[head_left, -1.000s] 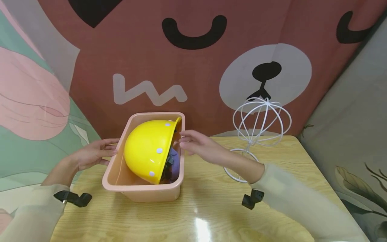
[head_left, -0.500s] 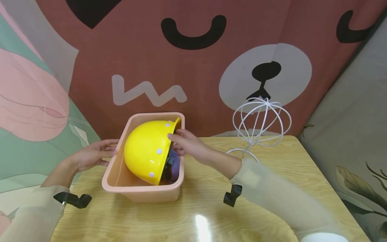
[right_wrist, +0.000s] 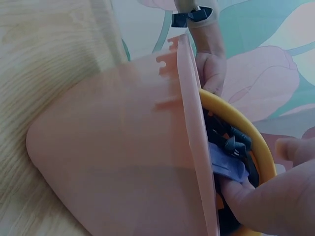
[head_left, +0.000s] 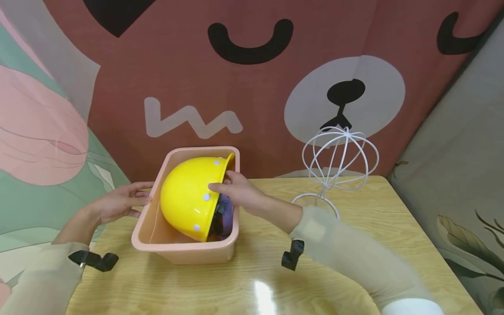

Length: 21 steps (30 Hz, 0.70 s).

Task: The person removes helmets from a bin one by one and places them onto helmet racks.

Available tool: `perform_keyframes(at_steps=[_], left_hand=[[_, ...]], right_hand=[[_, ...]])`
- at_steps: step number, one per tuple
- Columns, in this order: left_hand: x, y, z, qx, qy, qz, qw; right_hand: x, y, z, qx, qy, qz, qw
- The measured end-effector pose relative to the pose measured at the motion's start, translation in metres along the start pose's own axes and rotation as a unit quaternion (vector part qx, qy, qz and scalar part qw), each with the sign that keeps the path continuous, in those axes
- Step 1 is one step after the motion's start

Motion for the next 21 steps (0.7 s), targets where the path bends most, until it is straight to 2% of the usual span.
perform_keyframes(at_steps=[6,12,21], left_hand=[[-0.0021,0.001,0.0027,0.007,-0.002,0.017,0.9998],[-0.0016,0.0023,0.0037,0.01,0.004,0.013,0.9999],[-0.0032,0.0014,0.002,0.008,0.001,0.012,0.9999]], right_hand=[[0.0019,-0.0022,0.0025,-0.031,-0.002,-0.002,1.0],[0.0032,-0.0031,0.0048,-0.048,-0.01,0.015,0.999],[0.0049,-0.008,0.0044,-0.077,0.001,0.077,0.994]])
Point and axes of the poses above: each hand's wrist, its own z-axis towards the middle knuckle, its own y-axis out of the back of the hand, x = y × z, the point moved 5 cm from there along z, towards the middle knuckle, and after that the axes turned 9 degrees about -z, right-handed, at the moved point
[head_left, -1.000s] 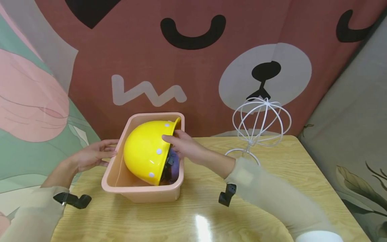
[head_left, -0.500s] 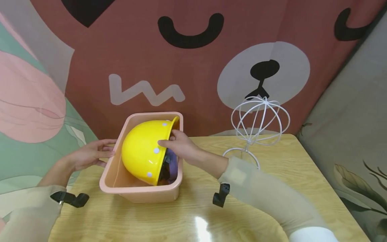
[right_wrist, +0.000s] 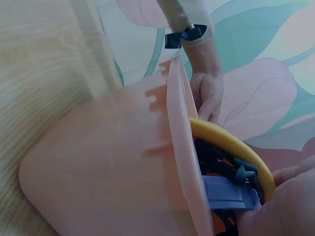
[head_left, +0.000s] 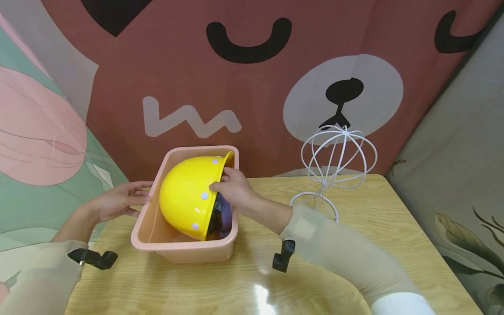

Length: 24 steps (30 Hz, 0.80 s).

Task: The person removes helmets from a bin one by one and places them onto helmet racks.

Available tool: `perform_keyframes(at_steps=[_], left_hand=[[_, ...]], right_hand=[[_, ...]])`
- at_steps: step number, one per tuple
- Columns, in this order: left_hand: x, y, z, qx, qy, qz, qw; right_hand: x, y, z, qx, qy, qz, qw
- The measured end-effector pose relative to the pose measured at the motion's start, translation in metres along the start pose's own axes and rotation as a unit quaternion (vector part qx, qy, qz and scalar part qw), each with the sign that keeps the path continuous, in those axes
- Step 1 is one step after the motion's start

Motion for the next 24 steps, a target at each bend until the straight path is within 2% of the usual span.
perform_keyframes(at_steps=[10,24], left_hand=[[-0.003,-0.004,0.003,0.005,-0.005,0.009,0.9999],[0.0,-0.002,-0.002,0.012,-0.003,0.012,0.9999]], right_hand=[[0.008,0.002,-0.007,-0.012,0.033,0.038,0.999],[0.047,0.034,-0.034,-0.027,0.056,0.102,0.993]])
Point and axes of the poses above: each hand's wrist, its own z-axis towards the middle knuckle, its own y-axis out of the back of the hand, x = y × z, the point moved 5 cm from there along z, towards the middle knuckle, and after that the axes turned 9 degrees about -z, right-handed, at the moved point
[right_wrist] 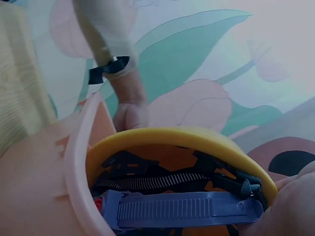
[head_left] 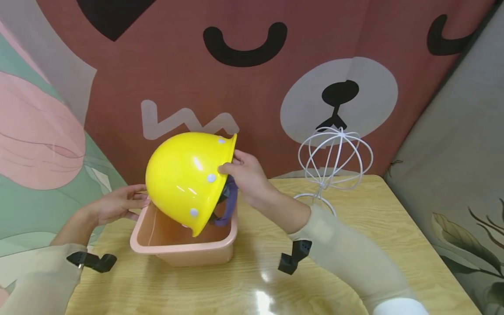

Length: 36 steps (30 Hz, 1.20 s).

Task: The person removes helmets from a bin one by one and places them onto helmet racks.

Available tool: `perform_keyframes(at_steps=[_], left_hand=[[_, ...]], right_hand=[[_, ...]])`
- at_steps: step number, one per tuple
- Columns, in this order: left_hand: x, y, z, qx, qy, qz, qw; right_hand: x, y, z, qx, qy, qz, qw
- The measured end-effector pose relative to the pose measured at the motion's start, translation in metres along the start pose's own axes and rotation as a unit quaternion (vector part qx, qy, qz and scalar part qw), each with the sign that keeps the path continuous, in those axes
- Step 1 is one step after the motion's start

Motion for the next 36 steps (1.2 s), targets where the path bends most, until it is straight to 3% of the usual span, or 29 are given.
perform_keyframes(at_steps=[13,23,30,36], left_hand=[[0.0,-0.001,0.0,0.006,-0.006,-0.008,0.9999],[0.0,-0.003,0.004,0.01,-0.011,-0.03,0.9995],[0.001,-0.001,0.005,0.011,-0.015,-0.028,0.9994],[-0.001,-0.003,0.005,0.016,-0.016,-0.026,0.9994]], right_hand=[[0.012,0.036,-0.014,0.001,0.052,0.116,0.992],[0.023,0.069,-0.031,-0.003,0.067,0.173,0.983],[0.031,0.09,-0.043,-0.005,0.095,0.183,0.978],[0.041,0.113,-0.06,-0.01,0.114,0.243,0.963]])
Point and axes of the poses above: each hand's wrist, its own z-axis towards the middle knuckle, its own y-axis out of the back of the hand, x = y × z, the point moved 5 cm from there along z, towards the middle knuckle, and after that the axes turned 9 degrees about -z, right-handed, at the moved point
